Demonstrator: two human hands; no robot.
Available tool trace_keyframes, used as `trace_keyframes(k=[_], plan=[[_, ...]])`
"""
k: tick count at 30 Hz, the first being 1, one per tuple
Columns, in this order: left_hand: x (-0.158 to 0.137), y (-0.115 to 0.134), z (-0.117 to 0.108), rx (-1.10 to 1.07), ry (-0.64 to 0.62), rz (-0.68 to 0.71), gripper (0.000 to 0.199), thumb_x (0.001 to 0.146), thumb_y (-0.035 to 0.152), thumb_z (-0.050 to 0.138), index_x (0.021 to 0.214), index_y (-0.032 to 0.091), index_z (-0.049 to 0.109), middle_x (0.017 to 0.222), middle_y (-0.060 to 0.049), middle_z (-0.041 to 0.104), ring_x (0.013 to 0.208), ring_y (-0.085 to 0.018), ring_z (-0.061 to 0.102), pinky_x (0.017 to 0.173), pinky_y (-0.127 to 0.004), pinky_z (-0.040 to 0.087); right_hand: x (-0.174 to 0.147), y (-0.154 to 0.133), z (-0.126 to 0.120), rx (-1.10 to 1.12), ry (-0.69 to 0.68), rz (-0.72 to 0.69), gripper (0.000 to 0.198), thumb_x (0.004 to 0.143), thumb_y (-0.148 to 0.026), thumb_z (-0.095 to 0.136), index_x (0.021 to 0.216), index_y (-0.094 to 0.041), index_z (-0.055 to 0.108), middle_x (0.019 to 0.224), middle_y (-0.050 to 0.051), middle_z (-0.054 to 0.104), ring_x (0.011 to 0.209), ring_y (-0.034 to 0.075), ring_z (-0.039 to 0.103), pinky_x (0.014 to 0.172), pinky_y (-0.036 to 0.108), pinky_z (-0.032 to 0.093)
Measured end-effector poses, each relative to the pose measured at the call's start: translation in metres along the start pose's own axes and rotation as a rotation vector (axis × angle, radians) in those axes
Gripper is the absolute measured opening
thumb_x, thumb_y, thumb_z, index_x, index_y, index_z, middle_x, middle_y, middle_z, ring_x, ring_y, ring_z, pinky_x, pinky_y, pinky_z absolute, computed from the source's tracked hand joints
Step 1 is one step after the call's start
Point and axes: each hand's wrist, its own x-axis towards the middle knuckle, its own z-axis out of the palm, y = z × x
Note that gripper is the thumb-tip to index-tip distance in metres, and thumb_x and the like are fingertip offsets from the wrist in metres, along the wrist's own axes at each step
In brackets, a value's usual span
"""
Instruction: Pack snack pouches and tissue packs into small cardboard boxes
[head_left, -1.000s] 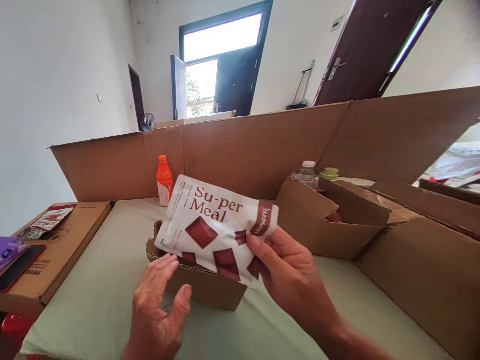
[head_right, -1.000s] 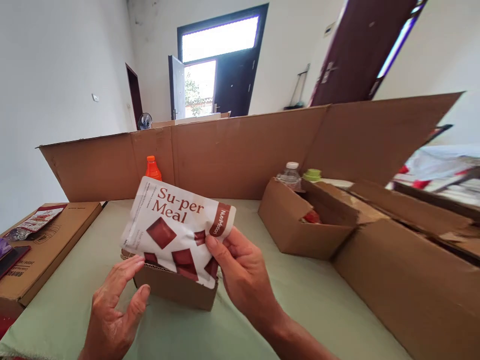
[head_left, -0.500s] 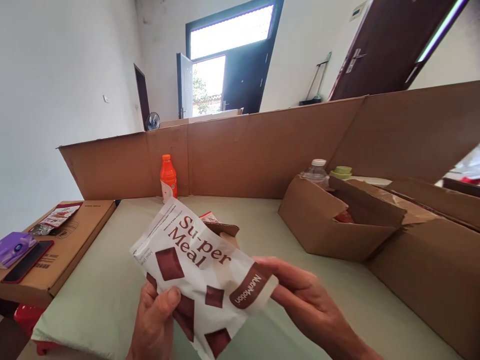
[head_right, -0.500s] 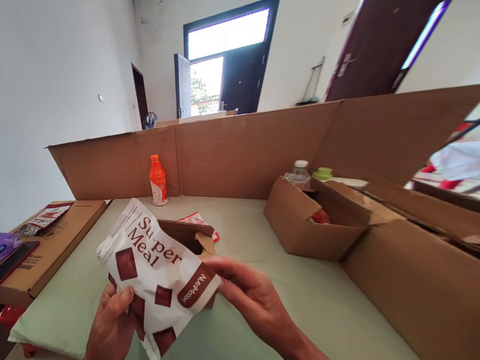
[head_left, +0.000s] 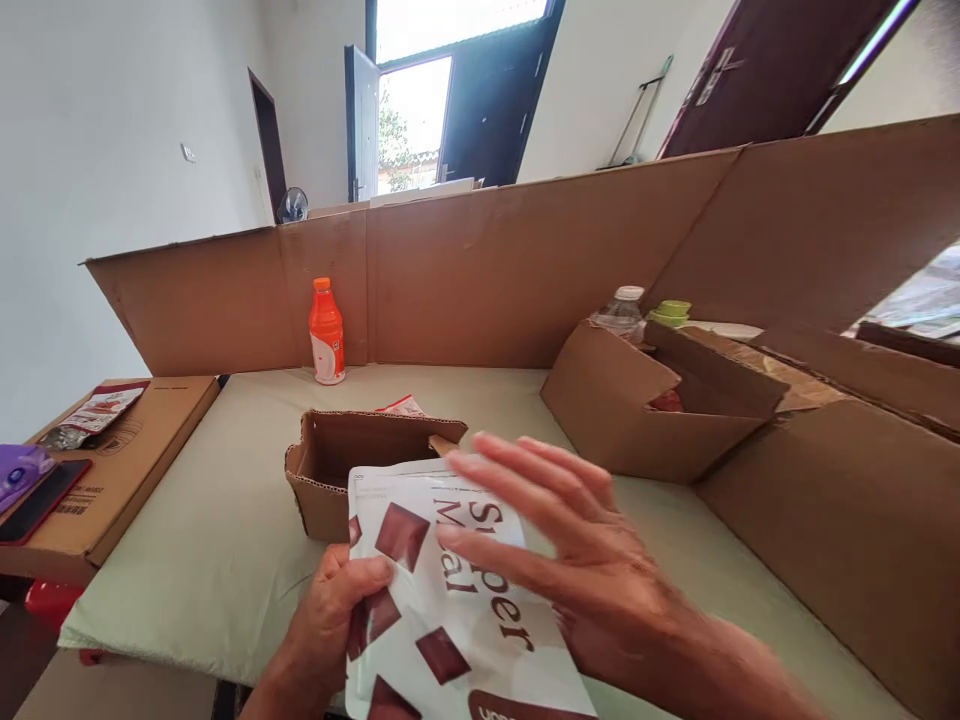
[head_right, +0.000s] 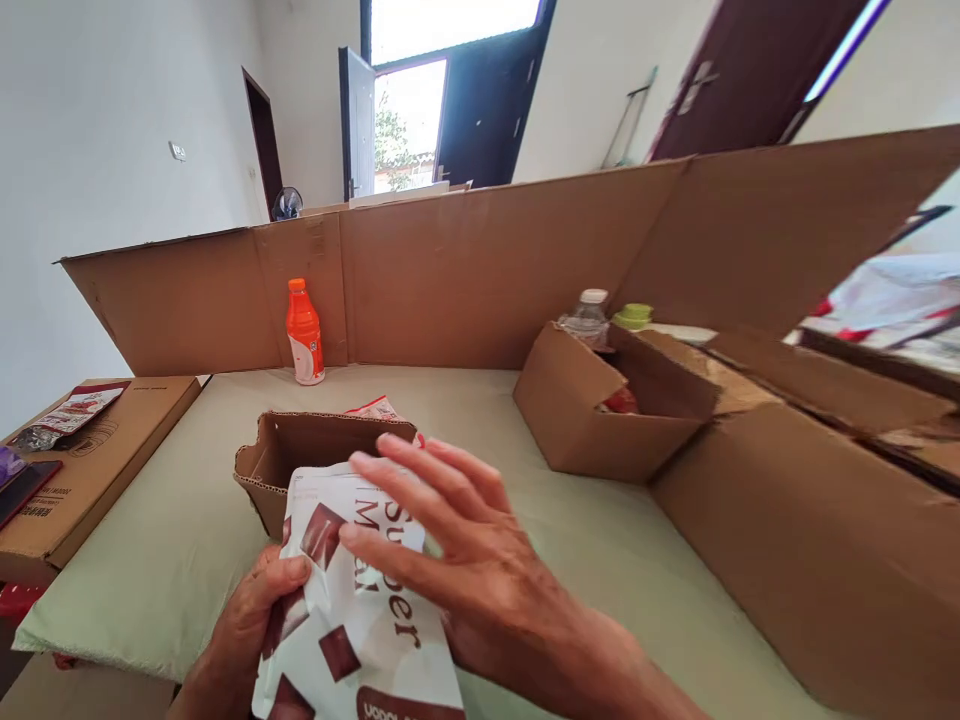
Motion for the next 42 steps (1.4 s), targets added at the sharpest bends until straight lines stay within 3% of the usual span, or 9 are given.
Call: trace_keyframes(k=[2, 5, 12, 17, 22, 26, 31, 37, 42], plan=[[0.000, 0.002, 0.006, -0.043, 0.010, -0.011, 0.045, 0.067, 0.050, 0.086, 0.081, 0.009, 0.073, 0.071, -0.007, 0.071, 0.062, -0.015, 0.062, 0.063, -0.023, 0.048, 0.003, -0.003, -0.001, 0.038, -0.077, -0.065, 0.025, 0.095, -0.016, 0.057, 0.113, -0.027, 0.070, 0.129, 0.004, 0.073, 0.138, 0.025, 0.054, 0.120, 0.048, 0.036], [0.001, 0.004, 0.011, -0.064, -0.025, 0.005, 0.045, 0.065, 0.049, 0.089, 0.084, 0.010, 0.075, 0.071, -0.005, 0.071, 0.062, -0.014, 0.062, 0.064, -0.023, 0.049, 0.003, -0.004, -0.001, 0.029, -0.094, -0.082, 0.026, 0.098, -0.015, 0.051, 0.111, -0.026, 0.071, 0.113, 0.002, 0.079, 0.131, 0.023, 0.060, 0.117, 0.047, 0.040], [-0.002, 0.005, 0.003, -0.042, -0.050, -0.008, 0.047, 0.067, 0.045, 0.090, 0.096, 0.010, 0.077, 0.081, -0.007, 0.074, 0.068, -0.015, 0.065, 0.064, -0.022, 0.050, 0.008, -0.009, -0.003, -0.019, -0.235, -0.191, 0.037, 0.107, -0.020, 0.037, 0.117, -0.024, 0.072, 0.120, 0.005, 0.077, 0.126, 0.020, 0.064, 0.106, 0.038, 0.049], [-0.003, 0.004, 0.002, -0.085, -0.089, -0.048, 0.045, 0.068, 0.040, 0.089, 0.100, 0.010, 0.077, 0.090, -0.009, 0.076, 0.081, -0.020, 0.072, 0.076, -0.026, 0.055, 0.008, -0.012, -0.001, -0.009, -0.218, -0.220, 0.041, 0.108, -0.016, 0.032, 0.115, -0.019, 0.071, 0.117, 0.005, 0.078, 0.122, 0.019, 0.065, 0.098, 0.035, 0.050], [-0.004, 0.001, -0.001, -0.096, -0.161, -0.117, 0.053, 0.063, 0.044, 0.092, 0.101, 0.010, 0.077, 0.081, -0.008, 0.075, 0.070, -0.019, 0.070, 0.070, -0.026, 0.053, 0.001, -0.013, 0.003, -0.004, -0.209, -0.182, 0.043, 0.108, -0.018, 0.029, 0.117, -0.021, 0.072, 0.117, 0.005, 0.078, 0.120, 0.020, 0.066, 0.096, 0.035, 0.051], [-0.005, -0.001, -0.004, -0.048, -0.203, -0.144, 0.052, 0.057, 0.045, 0.094, 0.090, 0.008, 0.077, 0.076, -0.007, 0.072, 0.064, -0.015, 0.066, 0.065, -0.023, 0.050, -0.008, -0.013, 0.006, -0.001, -0.200, -0.185, 0.040, 0.106, -0.013, 0.032, 0.116, -0.018, 0.070, 0.118, 0.007, 0.077, 0.118, 0.021, 0.065, 0.088, 0.036, 0.051], [-0.005, 0.001, -0.001, -0.078, -0.153, -0.144, 0.043, 0.053, 0.037, 0.093, 0.083, 0.010, 0.077, 0.073, -0.005, 0.071, 0.063, -0.013, 0.062, 0.062, -0.021, 0.048, -0.011, -0.016, 0.010, 0.020, -0.154, -0.144, 0.042, 0.107, -0.013, 0.028, 0.115, -0.016, 0.070, 0.113, 0.009, 0.078, 0.119, 0.021, 0.064, 0.089, 0.037, 0.049], [-0.005, 0.003, -0.001, -0.074, -0.198, -0.111, 0.042, 0.058, 0.033, 0.088, 0.091, 0.009, 0.079, 0.080, -0.008, 0.075, 0.069, -0.016, 0.066, 0.064, -0.022, 0.050, -0.010, -0.020, 0.011, 0.020, -0.127, -0.137, 0.043, 0.109, -0.013, 0.027, 0.110, -0.016, 0.070, 0.112, 0.005, 0.079, 0.119, 0.019, 0.063, 0.094, 0.035, 0.046], [0.005, 0.008, -0.003, -0.153, -0.115, -0.036, 0.053, 0.066, 0.052, 0.085, 0.094, 0.008, 0.079, 0.078, -0.011, 0.076, 0.066, -0.019, 0.066, 0.067, -0.028, 0.051, -0.016, -0.024, 0.013, 0.061, -0.113, -0.144, 0.044, 0.108, -0.014, 0.028, 0.114, -0.018, 0.072, 0.115, 0.005, 0.078, 0.123, 0.018, 0.063, 0.102, 0.035, 0.046]])
